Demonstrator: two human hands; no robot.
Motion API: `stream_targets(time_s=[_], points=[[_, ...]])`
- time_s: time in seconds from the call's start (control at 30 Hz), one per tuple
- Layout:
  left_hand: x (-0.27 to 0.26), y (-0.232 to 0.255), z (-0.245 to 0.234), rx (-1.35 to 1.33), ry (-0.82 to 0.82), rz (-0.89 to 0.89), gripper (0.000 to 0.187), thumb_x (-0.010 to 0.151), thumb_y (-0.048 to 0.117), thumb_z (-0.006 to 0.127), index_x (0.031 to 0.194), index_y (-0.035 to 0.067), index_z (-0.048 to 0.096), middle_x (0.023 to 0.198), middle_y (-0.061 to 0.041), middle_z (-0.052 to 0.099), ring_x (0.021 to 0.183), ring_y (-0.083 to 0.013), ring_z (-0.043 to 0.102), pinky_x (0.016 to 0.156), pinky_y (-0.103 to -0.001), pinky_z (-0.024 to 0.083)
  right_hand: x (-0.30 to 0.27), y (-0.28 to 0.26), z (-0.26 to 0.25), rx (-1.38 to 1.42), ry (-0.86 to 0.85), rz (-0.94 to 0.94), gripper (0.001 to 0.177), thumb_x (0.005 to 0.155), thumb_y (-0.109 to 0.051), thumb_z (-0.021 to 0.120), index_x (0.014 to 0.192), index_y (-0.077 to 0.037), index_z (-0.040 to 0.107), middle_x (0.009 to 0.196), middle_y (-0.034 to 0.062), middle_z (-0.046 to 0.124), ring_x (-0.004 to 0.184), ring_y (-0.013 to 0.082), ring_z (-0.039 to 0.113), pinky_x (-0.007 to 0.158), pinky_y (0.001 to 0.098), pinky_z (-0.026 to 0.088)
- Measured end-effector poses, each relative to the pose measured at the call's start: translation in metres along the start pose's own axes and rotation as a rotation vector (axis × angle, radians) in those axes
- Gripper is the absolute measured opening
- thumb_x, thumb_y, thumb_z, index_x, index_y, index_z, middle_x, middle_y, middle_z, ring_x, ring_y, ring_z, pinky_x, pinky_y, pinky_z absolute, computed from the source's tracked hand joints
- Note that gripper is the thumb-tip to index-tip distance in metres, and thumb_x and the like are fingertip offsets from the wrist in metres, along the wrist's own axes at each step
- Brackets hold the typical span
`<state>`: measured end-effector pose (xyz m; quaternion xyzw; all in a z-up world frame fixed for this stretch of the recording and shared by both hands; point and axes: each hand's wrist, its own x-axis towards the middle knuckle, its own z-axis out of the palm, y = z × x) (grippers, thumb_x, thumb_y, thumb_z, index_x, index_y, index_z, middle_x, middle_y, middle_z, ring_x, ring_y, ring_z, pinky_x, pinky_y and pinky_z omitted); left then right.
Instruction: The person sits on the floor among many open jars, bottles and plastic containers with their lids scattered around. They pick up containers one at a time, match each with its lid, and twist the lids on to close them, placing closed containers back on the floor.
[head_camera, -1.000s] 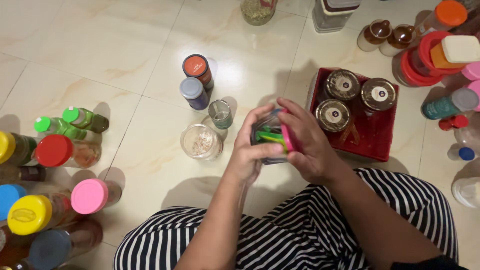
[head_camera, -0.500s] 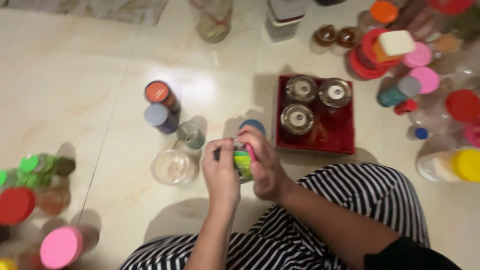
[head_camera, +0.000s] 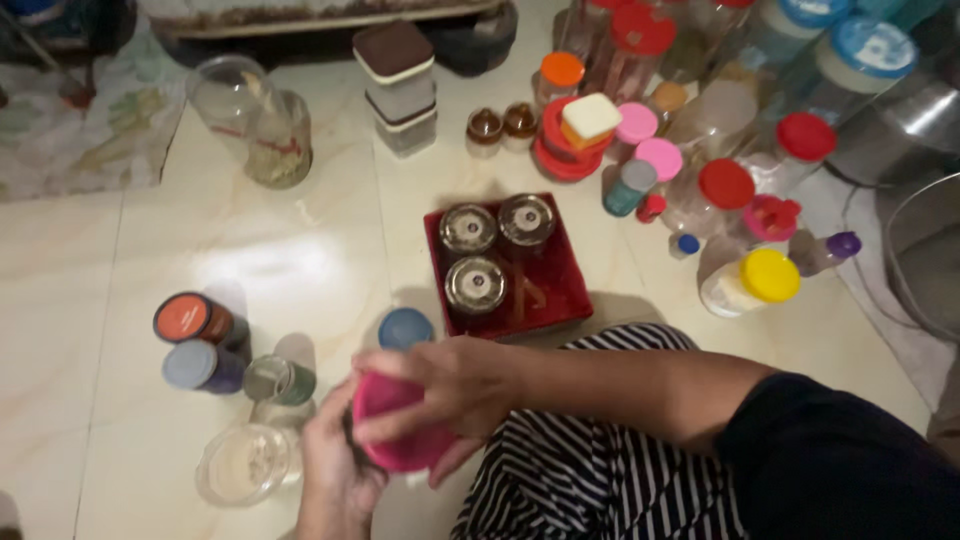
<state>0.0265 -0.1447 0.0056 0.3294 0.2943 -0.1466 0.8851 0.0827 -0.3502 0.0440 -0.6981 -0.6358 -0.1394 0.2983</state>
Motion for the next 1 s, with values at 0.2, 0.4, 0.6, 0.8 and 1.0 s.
stream_targets(time_s=[0.2,0.4,0.6,0.8,1.0], points=[[0.004,-0.011,-0.004,0.029,0.013,0.001,0.03,0.102,0.03,0.047,0.115,0.008,0.064,0.1,-0.01,0.069,0.09,-0.0227,0.068,0.081,-0.041,0.055,0.004,-0.021,0.0,0.074,0.0,0.22,0.077,0.084,-0.066,0.074,0.147,-0.032,0.047,0.141,0.0173,0.046,0.092,0.0308,0.07,0.079,0.0372,0.06],[0.014,-0.03,-0.008,0.231,0.08,0.481,0.03,0.104,0.019,0.049,0.109,-0.006,0.065,0.102,-0.018,0.069,0.09,-0.0231,0.066,0.083,-0.035,0.054,-0.001,-0.046,0.038,0.302,0.065,0.833,0.095,0.093,-0.07,0.052,0.162,-0.01,0.025,0.137,0.0262,0.048,0.093,0.0422,0.066,0.081,0.0484,0.058],[0.017,-0.043,-0.001,0.465,0.17,0.768,0.026,0.103,0.018,0.056,0.11,-0.005,0.064,0.104,-0.014,0.068,0.093,-0.0177,0.063,0.084,-0.031,0.052,-0.004,-0.037,0.051,0.492,0.174,0.956,0.09,0.105,-0.072,0.039,0.164,-0.006,0.023,0.145,0.0316,0.048,0.123,0.0453,0.061,0.106,0.0496,0.049],[0.017,-0.029,0.011,0.037,0.05,0.311,0.027,0.101,0.022,0.053,0.111,0.0,0.065,0.103,-0.011,0.068,0.094,-0.0212,0.065,0.085,-0.036,0.053,-0.015,-0.013,0.011,0.049,-0.029,0.464,0.099,0.088,-0.067,0.068,0.161,-0.014,0.026,0.159,0.0323,0.037,0.107,0.0474,0.066,0.09,0.0504,0.058],[0.013,-0.028,0.004,0.085,0.113,0.07,0.026,0.097,0.023,0.05,0.108,0.006,0.065,0.104,-0.01,0.069,0.098,-0.0226,0.066,0.088,-0.038,0.053,-0.021,-0.015,0.022,-0.016,-0.092,0.39,0.104,0.075,-0.074,0.075,0.155,-0.017,0.038,0.141,0.0238,0.046,0.097,0.0398,0.069,0.078,0.0462,0.061]])
